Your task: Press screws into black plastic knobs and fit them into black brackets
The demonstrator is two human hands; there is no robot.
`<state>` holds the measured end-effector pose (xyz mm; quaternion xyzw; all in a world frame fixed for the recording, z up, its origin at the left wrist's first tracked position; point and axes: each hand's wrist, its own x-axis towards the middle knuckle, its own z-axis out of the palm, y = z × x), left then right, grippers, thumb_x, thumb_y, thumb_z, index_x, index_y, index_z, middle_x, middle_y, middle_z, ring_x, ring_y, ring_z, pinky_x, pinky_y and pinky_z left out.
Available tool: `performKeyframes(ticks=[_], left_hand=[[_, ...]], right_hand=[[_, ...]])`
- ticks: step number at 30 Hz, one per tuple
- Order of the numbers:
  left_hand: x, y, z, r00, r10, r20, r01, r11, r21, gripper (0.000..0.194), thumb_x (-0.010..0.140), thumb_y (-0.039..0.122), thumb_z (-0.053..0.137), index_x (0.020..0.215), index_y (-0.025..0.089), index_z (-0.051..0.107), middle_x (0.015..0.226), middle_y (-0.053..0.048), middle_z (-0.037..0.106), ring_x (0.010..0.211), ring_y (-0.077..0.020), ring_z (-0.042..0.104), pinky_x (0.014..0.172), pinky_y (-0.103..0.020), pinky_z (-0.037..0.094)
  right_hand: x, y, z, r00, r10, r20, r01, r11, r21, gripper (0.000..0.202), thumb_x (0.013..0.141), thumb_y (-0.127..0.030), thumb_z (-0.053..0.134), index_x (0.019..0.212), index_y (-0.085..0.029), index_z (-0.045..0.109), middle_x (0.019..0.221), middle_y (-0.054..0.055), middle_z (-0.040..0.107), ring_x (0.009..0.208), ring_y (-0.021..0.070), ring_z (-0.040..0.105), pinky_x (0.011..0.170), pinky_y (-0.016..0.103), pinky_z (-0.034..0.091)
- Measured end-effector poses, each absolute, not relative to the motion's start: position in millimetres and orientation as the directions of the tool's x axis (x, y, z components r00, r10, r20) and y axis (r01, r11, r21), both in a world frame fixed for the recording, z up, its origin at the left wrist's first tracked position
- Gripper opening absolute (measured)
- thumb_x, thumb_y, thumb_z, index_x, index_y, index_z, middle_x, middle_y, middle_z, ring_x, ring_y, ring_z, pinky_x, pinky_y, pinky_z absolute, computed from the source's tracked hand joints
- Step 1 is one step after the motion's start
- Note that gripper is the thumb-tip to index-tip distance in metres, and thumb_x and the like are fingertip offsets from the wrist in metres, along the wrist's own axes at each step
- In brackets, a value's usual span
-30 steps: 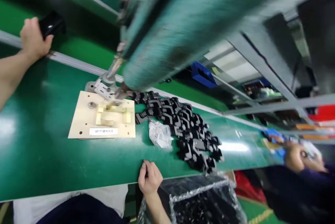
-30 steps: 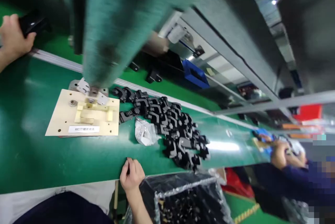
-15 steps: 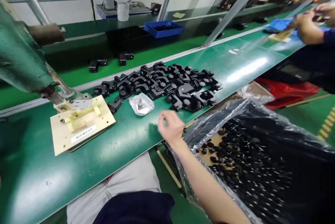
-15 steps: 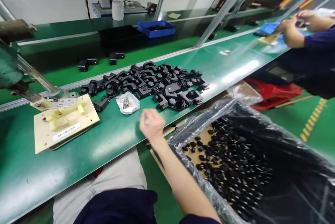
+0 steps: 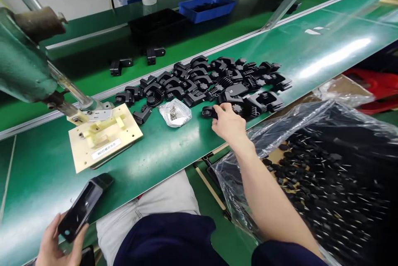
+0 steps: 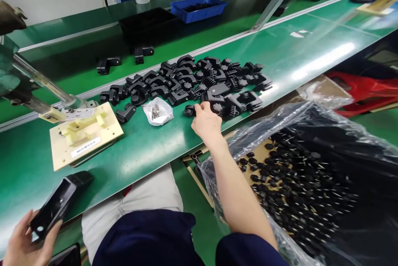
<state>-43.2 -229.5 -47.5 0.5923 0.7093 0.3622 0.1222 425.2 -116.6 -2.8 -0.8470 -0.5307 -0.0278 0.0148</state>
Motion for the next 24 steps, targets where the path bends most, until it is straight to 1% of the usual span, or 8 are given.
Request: performKeyframes(ticks=[4, 6, 8, 11, 14, 19, 21, 24], left_hand=[[-33, -210, -67, -0.246, 0.958, 0.147, 0.702, 0.071, 0.709, 0.080, 0.069, 0.054, 0.066, 0.137, 0.019, 0.044, 0.110, -0.014, 0.062, 0.091, -0.0307, 0.065, 0.081, -0.047, 0.054], [-28, -200, -68, -0.146, 0.978, 0.150, 0.731, 0.004, 0.682, 0.077, 0.072, 0.055, 0.065, 0.136, 0.017, 0.044, 0.108, -0.014, 0.061, 0.095, -0.0298, 0.063, 0.084, -0.046, 0.053], [-23, -194, -68, -0.053, 0.970, 0.236, 0.774, -0.110, 0.624, 0.075, 0.074, 0.055, 0.065, 0.134, 0.015, 0.046, 0.103, -0.013, 0.061, 0.095, -0.0299, 0.062, 0.082, -0.047, 0.053], [-17, -190, -67, 0.026, 0.956, 0.291, 0.797, -0.195, 0.571, 0.073, 0.075, 0.054, 0.065, 0.133, 0.013, 0.047, 0.100, -0.014, 0.061, 0.092, -0.0302, 0.062, 0.079, -0.046, 0.053], [-13, -190, -67, 0.013, 0.970, 0.242, 0.785, -0.160, 0.598, 0.072, 0.076, 0.052, 0.065, 0.135, 0.016, 0.044, 0.109, -0.015, 0.062, 0.098, -0.0307, 0.063, 0.083, -0.046, 0.053], [-1, -184, -67, -0.046, 0.975, 0.219, 0.741, -0.114, 0.661, 0.062, 0.077, 0.046, 0.066, 0.129, 0.018, 0.049, 0.112, -0.013, 0.064, 0.096, -0.0272, 0.065, 0.080, -0.040, 0.056], [6, -180, -65, -0.041, 0.956, 0.292, 0.725, -0.173, 0.666, 0.051, 0.077, 0.042, 0.068, 0.119, 0.017, 0.054, 0.100, -0.010, 0.066, 0.087, -0.0234, 0.066, 0.074, -0.035, 0.057], [16, -174, -59, 0.016, 0.897, 0.441, 0.710, -0.320, 0.627, 0.040, 0.077, 0.031, 0.070, 0.111, 0.016, 0.055, 0.094, -0.008, 0.064, 0.087, -0.0213, 0.065, 0.075, -0.034, 0.056]], right_hand=[[435, -143, -8, 0.114, 0.983, 0.142, 0.991, -0.103, -0.083, 0.049, 0.080, -0.011, 0.038, 0.124, -0.021, 0.058, 0.132, 0.009, 0.050, 0.097, 0.0213, 0.062, 0.076, 0.033, 0.052], [430, -155, -15, 0.167, 0.954, 0.247, 0.981, -0.136, -0.141, 0.046, 0.084, -0.013, 0.034, 0.123, -0.016, 0.059, 0.133, 0.013, 0.050, 0.102, 0.0229, 0.060, 0.082, 0.035, 0.051], [418, -162, -25, 0.331, 0.890, 0.315, 0.937, -0.269, -0.224, 0.041, 0.091, -0.026, 0.035, 0.121, -0.012, 0.059, 0.123, 0.016, 0.057, 0.100, 0.0259, 0.061, 0.082, 0.039, 0.051], [401, -159, -39, 0.498, 0.825, 0.268, 0.854, -0.412, -0.317, 0.049, 0.088, -0.051, 0.044, 0.111, -0.012, 0.063, 0.103, 0.016, 0.065, 0.096, 0.0305, 0.061, 0.081, 0.043, 0.051], [394, -153, -52, 0.442, 0.866, 0.235, 0.870, -0.351, -0.345, 0.055, 0.083, -0.060, 0.049, 0.102, -0.011, 0.064, 0.103, 0.018, 0.065, 0.097, 0.0321, 0.060, 0.083, 0.046, 0.050], [389, -171, -59, 0.295, 0.906, 0.303, 0.892, -0.148, -0.427, 0.039, 0.082, -0.050, 0.052, 0.091, -0.013, 0.063, 0.115, 0.019, 0.060, 0.108, 0.0319, 0.057, 0.095, 0.047, 0.046], [377, -182, -56, 0.422, 0.872, 0.246, 0.781, -0.212, -0.587, 0.033, 0.077, -0.049, 0.057, 0.083, -0.017, 0.061, 0.111, 0.017, 0.062, 0.106, 0.0322, 0.057, 0.094, 0.047, 0.046], [346, -194, -47, 0.573, 0.818, -0.048, 0.375, -0.314, -0.872, 0.039, 0.074, -0.056, 0.061, 0.081, -0.018, 0.059, 0.096, 0.014, 0.065, 0.089, 0.0297, 0.062, 0.075, 0.044, 0.052]])
